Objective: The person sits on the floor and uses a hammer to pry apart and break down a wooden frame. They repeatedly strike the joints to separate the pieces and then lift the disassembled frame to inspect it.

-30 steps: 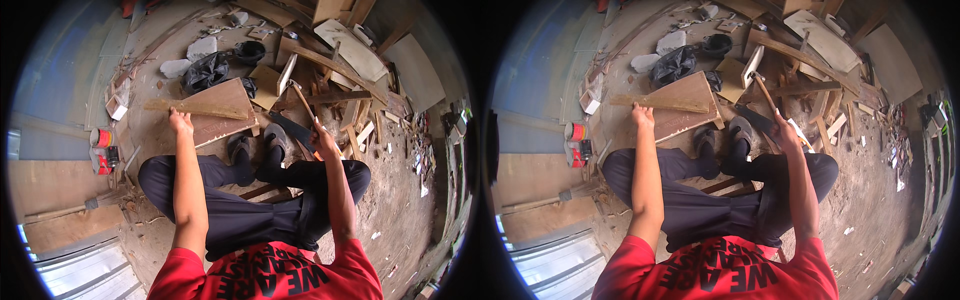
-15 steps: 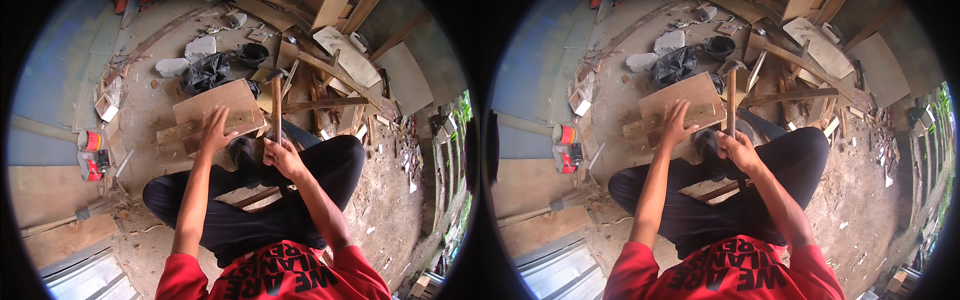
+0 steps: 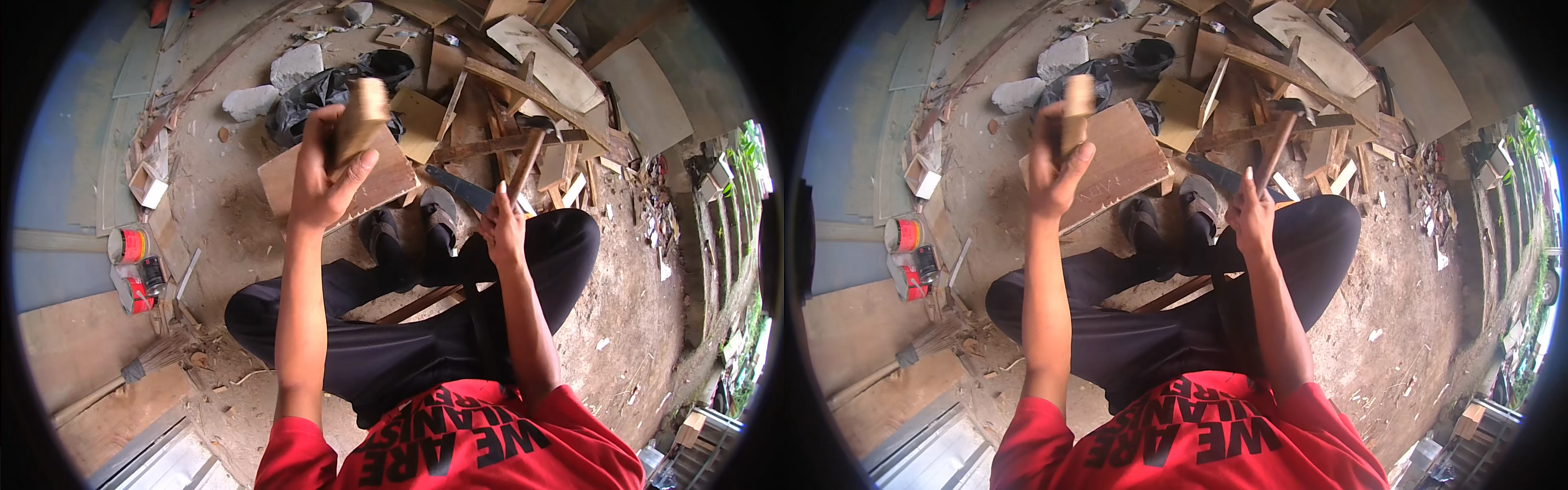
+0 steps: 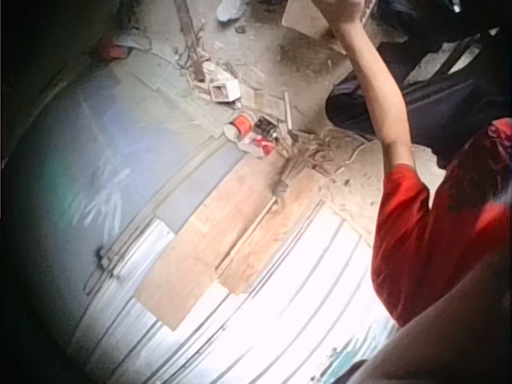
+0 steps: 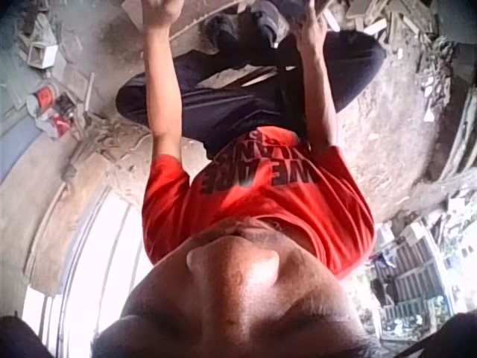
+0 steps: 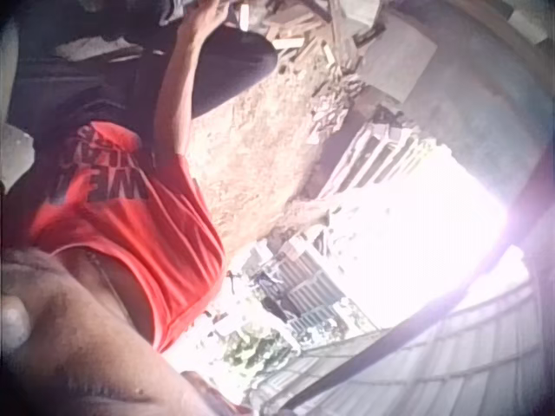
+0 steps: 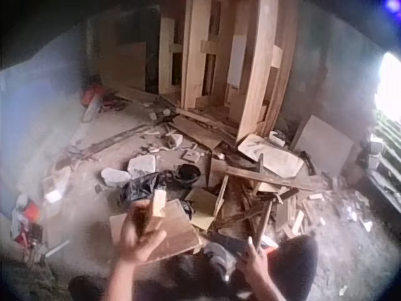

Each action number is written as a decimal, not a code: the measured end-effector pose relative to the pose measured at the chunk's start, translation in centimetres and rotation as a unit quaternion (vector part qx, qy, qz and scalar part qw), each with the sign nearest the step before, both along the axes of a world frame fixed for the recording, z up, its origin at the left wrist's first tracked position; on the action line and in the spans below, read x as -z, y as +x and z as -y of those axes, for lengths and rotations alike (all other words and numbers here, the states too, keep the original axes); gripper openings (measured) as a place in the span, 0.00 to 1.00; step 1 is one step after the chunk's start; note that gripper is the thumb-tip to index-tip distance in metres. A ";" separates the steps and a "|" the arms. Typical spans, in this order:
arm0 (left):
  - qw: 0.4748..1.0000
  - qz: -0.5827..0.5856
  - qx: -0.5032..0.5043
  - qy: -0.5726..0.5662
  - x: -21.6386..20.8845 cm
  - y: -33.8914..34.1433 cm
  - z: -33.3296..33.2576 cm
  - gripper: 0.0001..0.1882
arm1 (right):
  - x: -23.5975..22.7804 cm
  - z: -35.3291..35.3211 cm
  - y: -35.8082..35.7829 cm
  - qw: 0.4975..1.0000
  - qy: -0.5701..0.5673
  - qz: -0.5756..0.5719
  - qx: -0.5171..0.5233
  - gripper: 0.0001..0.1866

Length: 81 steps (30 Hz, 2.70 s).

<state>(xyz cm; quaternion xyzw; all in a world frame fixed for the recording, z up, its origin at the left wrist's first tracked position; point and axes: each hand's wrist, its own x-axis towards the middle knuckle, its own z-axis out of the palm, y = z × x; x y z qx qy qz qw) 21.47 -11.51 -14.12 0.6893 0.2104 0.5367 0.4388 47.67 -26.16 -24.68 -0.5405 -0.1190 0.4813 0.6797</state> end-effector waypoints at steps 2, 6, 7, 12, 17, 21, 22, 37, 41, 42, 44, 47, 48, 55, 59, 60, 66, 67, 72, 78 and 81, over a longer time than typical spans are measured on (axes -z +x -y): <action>0.995 0.060 0.026 -0.071 -2.6 1.2 1.4 0.16 | -0.8 0.5 0.7 0.999 -0.008 0.014 0.033 0.21; 0.955 0.248 0.076 -0.144 -0.8 6.5 1.3 0.06 | 0.7 2.1 2.2 0.998 -0.024 0.025 0.057 0.22; 0.945 0.258 0.089 -0.178 0.5 7.8 1.5 0.05 | 1.6 2.6 2.5 0.998 -0.025 0.024 0.053 0.21; 0.957 0.226 0.048 -0.173 7.9 13.4 3.1 0.07 | 2.2 2.6 3.2 0.999 -0.009 -0.016 0.029 0.22; 0.979 0.065 0.014 -0.191 13.9 16.2 2.9 0.08 | 2.0 3.7 3.5 0.995 -0.026 0.097 -0.005 0.21; 0.990 0.017 -0.024 -0.138 16.5 18.6 2.6 0.12 | 2.4 6.5 3.8 0.974 -0.003 0.224 -0.043 0.15; 0.988 0.016 -0.026 -0.149 16.7 19.1 2.4 0.12 | 2.3 7.0 4.0 0.955 -0.031 0.286 -0.071 0.11; 0.988 0.032 -0.064 -0.139 18.3 22.6 1.7 0.09 | -10.2 9.5 2.6 0.873 0.113 0.454 -0.137 0.12; 0.993 0.022 -0.090 -0.078 17.5 22.5 2.0 0.09 | -9.3 8.1 4.8 0.849 -0.153 0.434 -0.258 0.19; 0.992 0.000 -0.091 -0.087 17.6 22.1 1.8 0.08 | -10.0 8.1 5.2 0.849 -0.174 0.423 -0.264 0.22; 0.989 -0.049 -0.081 -0.117 17.4 21.5 2.2 0.07 | -10.7 8.7 4.9 0.877 -0.091 0.430 -0.193 0.24; 0.990 -0.010 -0.058 -0.128 17.6 21.9 2.2 0.09 | -11.2 8.6 4.5 0.899 0.039 0.412 -0.145 0.24; 0.990 -0.002 -0.055 -0.132 17.8 21.9 2.3 0.09 | -10.1 8.6 4.6 0.876 0.031 0.458 -0.150 0.23; 0.991 -0.033 -0.064 -0.111 17.4 21.4 2.3 0.09 | -13.8 8.9 5.1 0.849 -0.072 0.459 -0.254 0.20; 0.991 0.001 -0.029 -0.130 17.6 21.4 3.4 0.10 | -11.7 9.2 5.0 0.860 0.109 0.465 -0.179 0.20; 0.991 -0.001 -0.029 -0.131 17.6 21.2 3.4 0.10 | -11.6 9.4 4.7 0.851 0.022 0.487 -0.195 0.19; 0.994 -0.052 -0.029 -0.087 18.2 21.0 3.5 0.07 | -14.3 9.0 5.9 0.836 -0.091 0.467 -0.274 0.23; 0.994 -0.056 -0.023 -0.092 18.3 21.1 3.5 0.07 | -14.4 9.0 6.1 0.844 -0.050 0.475 -0.246 0.25; 0.997 -0.018 -0.023 -0.073 17.1 21.6 4.3 0.07 | -10.8 9.9 7.2 0.772 -0.123 0.533 -0.323 0.21; 0.992 -0.057 -0.024 -0.106 18.6 20.4 4.7 0.07 | -14.1 10.5 6.4 0.863 -0.024 0.442 -0.241 0.22; 0.992 -0.066 -0.031 -0.107 17.8 21.0 5.8 0.07 | -11.8 11.6 5.9 0.842 -0.019 0.487 -0.231 0.22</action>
